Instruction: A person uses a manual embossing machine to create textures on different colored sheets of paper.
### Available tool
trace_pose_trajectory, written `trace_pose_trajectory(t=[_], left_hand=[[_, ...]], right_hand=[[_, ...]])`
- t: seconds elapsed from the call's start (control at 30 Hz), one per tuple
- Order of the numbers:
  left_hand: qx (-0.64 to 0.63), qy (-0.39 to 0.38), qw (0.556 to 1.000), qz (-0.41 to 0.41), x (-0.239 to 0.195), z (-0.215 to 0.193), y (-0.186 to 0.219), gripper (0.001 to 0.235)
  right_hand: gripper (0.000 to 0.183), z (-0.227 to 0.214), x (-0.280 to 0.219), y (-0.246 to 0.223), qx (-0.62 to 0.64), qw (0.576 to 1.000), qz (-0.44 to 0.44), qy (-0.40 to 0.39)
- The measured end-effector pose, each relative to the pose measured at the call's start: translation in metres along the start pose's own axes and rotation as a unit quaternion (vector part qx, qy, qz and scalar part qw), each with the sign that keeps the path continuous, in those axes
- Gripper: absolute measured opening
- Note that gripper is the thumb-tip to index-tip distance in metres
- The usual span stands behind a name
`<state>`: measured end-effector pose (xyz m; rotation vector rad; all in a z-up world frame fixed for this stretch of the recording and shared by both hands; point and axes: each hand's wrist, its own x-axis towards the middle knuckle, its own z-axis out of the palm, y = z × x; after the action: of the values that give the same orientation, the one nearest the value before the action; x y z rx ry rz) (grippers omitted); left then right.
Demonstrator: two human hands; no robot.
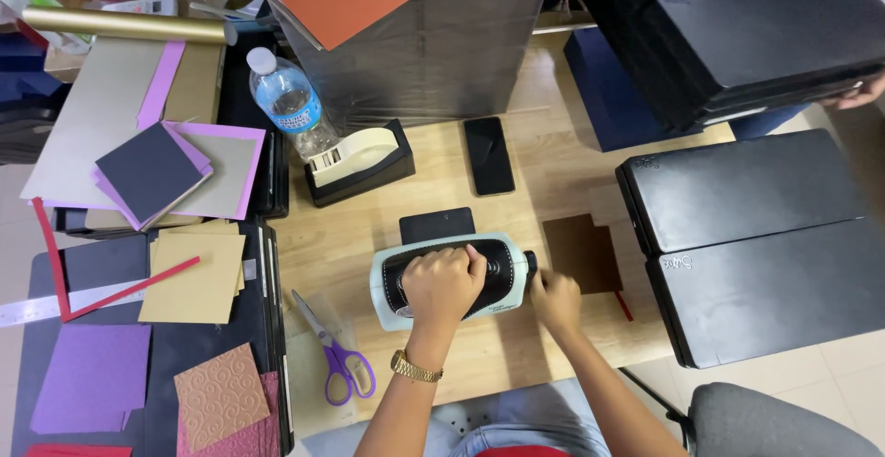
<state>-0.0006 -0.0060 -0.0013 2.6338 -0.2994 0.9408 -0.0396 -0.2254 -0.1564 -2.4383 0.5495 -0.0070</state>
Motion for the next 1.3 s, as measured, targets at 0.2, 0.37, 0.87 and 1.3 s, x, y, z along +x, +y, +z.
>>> trace_pose_trajectory(t=[0.2, 0.37, 0.87, 1.3], left_hand=[[-0.027, -0.027, 0.999, 0.002, 0.001, -0.005, -0.001, 0.039], [-0.032, -0.029, 0.999, 0.008, 0.000, -0.004, -0.003, 0.039], [0.005, -0.016, 1.000, -0.012, -0.006, 0.005, 0.001, 0.042], [0.026, -0.015, 1.000, -0.003, 0.010, 0.001, -0.001, 0.038]], right_hand=[[0.048, -0.070, -0.035, -0.016, 0.139, 0.972, -0.117, 0.152], [0.051, -0.085, 0.029, -0.078, 0.167, 0.945, -0.194, 0.201], [0.038, -0.039, -0.036, -0.011, 0.066, 0.995, -0.059, 0.038], [0.052, -0.083, 0.030, -0.092, 0.223, 0.931, -0.205, 0.203]])
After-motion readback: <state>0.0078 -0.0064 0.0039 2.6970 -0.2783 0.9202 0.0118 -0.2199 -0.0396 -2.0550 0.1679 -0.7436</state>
